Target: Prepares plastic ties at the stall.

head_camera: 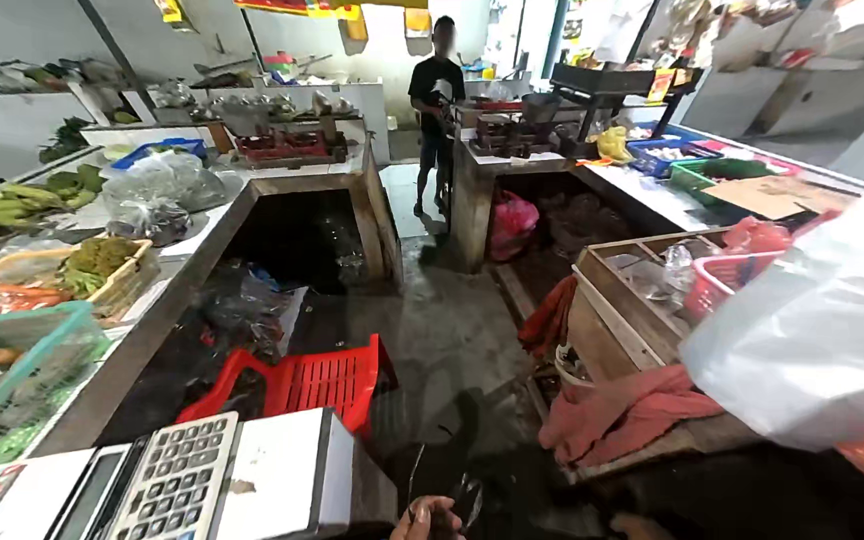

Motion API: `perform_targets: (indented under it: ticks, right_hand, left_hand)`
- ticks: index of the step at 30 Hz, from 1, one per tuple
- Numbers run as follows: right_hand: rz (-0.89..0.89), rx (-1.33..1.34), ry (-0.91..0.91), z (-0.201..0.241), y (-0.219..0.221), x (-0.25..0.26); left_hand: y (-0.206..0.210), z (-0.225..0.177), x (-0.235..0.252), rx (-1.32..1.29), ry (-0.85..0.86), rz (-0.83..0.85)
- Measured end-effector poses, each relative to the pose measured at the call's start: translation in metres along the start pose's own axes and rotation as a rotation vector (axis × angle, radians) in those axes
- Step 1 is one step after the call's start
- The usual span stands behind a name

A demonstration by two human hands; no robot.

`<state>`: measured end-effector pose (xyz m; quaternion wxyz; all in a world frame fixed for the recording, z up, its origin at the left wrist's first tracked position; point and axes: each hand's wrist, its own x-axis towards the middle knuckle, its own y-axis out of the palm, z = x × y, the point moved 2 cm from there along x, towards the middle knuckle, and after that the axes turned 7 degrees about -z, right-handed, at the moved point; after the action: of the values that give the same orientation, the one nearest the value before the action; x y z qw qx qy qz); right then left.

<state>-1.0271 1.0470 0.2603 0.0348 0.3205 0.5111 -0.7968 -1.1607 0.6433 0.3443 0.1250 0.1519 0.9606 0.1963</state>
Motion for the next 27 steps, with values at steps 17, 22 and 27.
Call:
perform_targets:
  ticks: [17,22,27]
  right_hand:
    - [0.081,0.965,-0.203,0.132,-0.282,0.265]
    - [0.314,1.284,-0.359,0.16,-0.316,0.311]
    - [0.279,1.413,-0.424,0.197,-0.355,0.378]
  left_hand:
    - [0.187,-0.128,0.359,-0.347,0.332,0.085]
    - [0.214,-0.116,0.452,-0.419,0.172,0.178]
    - [0.219,-0.11,0.56,-0.549,-0.036,0.249]
